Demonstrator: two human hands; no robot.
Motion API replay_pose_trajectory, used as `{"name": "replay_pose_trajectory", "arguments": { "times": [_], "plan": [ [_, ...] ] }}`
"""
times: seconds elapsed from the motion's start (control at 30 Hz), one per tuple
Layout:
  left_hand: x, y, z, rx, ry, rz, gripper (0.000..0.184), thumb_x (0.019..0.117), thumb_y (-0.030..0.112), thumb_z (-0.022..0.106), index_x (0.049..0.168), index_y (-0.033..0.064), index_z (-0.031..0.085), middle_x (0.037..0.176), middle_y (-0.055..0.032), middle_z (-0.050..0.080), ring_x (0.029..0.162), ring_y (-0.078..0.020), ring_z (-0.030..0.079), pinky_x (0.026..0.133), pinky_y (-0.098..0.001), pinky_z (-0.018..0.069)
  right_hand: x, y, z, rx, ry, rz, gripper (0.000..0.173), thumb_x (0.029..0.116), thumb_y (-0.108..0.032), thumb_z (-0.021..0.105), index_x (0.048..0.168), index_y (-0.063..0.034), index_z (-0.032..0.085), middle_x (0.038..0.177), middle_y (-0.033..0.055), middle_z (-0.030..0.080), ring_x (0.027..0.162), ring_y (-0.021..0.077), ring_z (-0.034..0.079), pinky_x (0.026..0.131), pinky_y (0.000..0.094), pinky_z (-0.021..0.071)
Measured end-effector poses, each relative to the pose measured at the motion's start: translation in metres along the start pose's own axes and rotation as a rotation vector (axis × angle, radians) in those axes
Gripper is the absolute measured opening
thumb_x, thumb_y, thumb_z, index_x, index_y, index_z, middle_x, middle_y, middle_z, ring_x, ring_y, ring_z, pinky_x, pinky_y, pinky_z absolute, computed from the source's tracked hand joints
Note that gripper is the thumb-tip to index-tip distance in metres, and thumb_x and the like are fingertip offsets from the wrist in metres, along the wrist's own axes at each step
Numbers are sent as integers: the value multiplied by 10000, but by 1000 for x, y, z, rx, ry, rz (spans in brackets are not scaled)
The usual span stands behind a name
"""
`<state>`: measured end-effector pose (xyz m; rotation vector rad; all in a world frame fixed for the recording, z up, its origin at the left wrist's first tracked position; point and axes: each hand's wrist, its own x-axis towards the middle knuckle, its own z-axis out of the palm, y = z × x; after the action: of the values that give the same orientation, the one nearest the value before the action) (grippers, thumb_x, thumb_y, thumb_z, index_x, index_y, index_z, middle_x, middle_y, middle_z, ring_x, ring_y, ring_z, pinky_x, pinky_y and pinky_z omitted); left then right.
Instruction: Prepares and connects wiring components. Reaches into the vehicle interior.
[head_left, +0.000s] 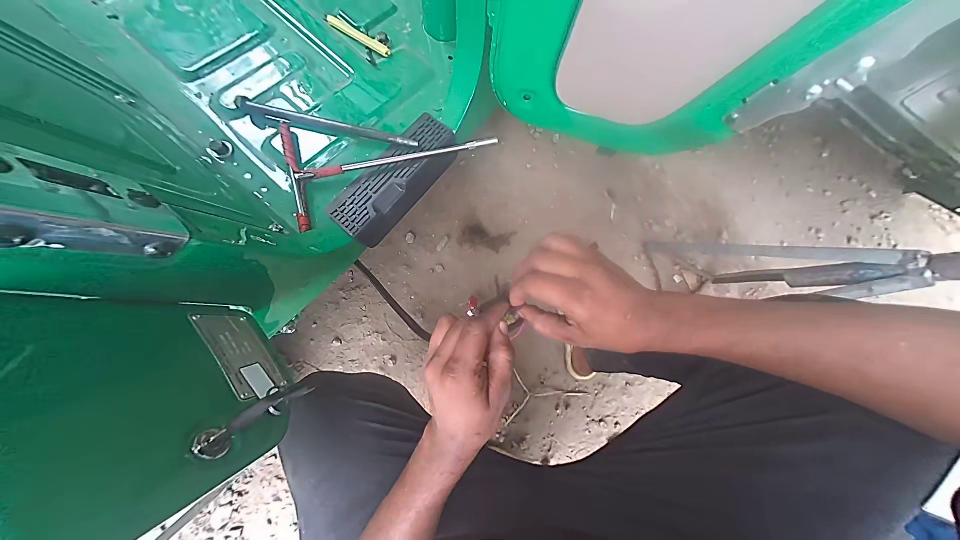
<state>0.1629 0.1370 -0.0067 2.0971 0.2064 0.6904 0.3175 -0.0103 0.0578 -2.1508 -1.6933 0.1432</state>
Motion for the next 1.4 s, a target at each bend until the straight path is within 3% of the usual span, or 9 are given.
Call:
{"name": "replay_pose_trajectory", "arguments": {
  "times": [0.13, 0.33, 0.53, 0.63, 0.8, 0.9, 1.03, 1.3, 1.4],
  "plan": [
    [1, -2, -3, -172, -119, -230, 268, 1040, 209, 496, 1044, 81, 732, 845, 39, 710, 773, -65, 683, 726, -288, 613, -4, -5, 0, 75, 12, -78, 167, 1002, -196, 625, 945, -139, 771, 871, -5, 671, 867, 142, 629, 728, 298, 523],
    [7, -10, -10, -388, -229, -459, 276, 1047, 203, 455, 981, 88, 697, 701, 34, 625, 568, -70, 558, 514, -244, 470, -8, -12, -4, 63, -388, 45, 394, 1083, -444, 452, 1222, -198, 726, 888, -14, 642, 845, 136, 626, 756, 314, 522],
    [15, -17, -11, -899, -338, -737, 271, 1019, 148, 452, 962, 36, 692, 718, 3, 603, 571, -57, 523, 538, -222, 475, -7, -7, -4, 143, -288, 157, 401, 1082, -419, 459, 962, -200, 773, 734, -60, 605, 727, 72, 597, 650, 274, 490],
    [22, -18, -12, -1045, -360, -798, 255, 1004, 136, 478, 960, 33, 707, 744, -5, 629, 594, -50, 551, 569, -224, 509, -6, -15, -9, 86, -303, 269, 392, 1086, -433, 451, 1013, -229, 778, 783, -71, 673, 781, 63, 641, 714, 283, 525],
    [22, -19, -9, -1143, -325, -793, 244, 1007, 108, 524, 1053, -29, 721, 833, -70, 673, 631, -71, 573, 608, -239, 524, -1, -12, -13, 317, -422, 488, 305, 1026, -466, 591, 1195, -257, 736, 887, -95, 721, 775, 28, 653, 712, 284, 547],
    [21, -20, -6, -1112, -327, -741, 240, 1017, 121, 546, 1064, -30, 726, 817, -59, 665, 637, -72, 568, 617, -238, 517, 2, -7, -8, 896, -313, 730, 255, 922, -311, 791, 1077, -110, 768, 766, -21, 699, 640, 39, 614, 600, 206, 524],
    [17, -22, -3, -1082, -378, -680, 231, 1020, 115, 553, 1089, -35, 714, 864, -71, 679, 684, -90, 588, 656, -258, 528, 0, -7, 0, 1197, -158, 1001, 135, 966, -143, 728, 958, -17, 776, 737, 36, 705, 578, 48, 566, 526, 166, 443],
    [6, -20, 7, -923, -213, -477, 230, 1013, 56, 568, 1104, -71, 737, 802, -96, 686, 643, -118, 590, 618, -280, 531, -2, -6, 7, 1139, -39, 939, 91, 931, -81, 752, 888, -3, 770, 720, 72, 714, 590, 89, 604, 544, 193, 485],
    [8, -19, 2, -629, -158, -340, 219, 1002, 58, 572, 1083, -12, 762, 821, -52, 726, 635, -83, 624, 585, -252, 541, -1, -16, 5, 1178, 63, 912, 87, 934, -57, 732, 875, 6, 735, 701, 78, 669, 598, 94, 579, 558, 197, 479]
  ]
}}
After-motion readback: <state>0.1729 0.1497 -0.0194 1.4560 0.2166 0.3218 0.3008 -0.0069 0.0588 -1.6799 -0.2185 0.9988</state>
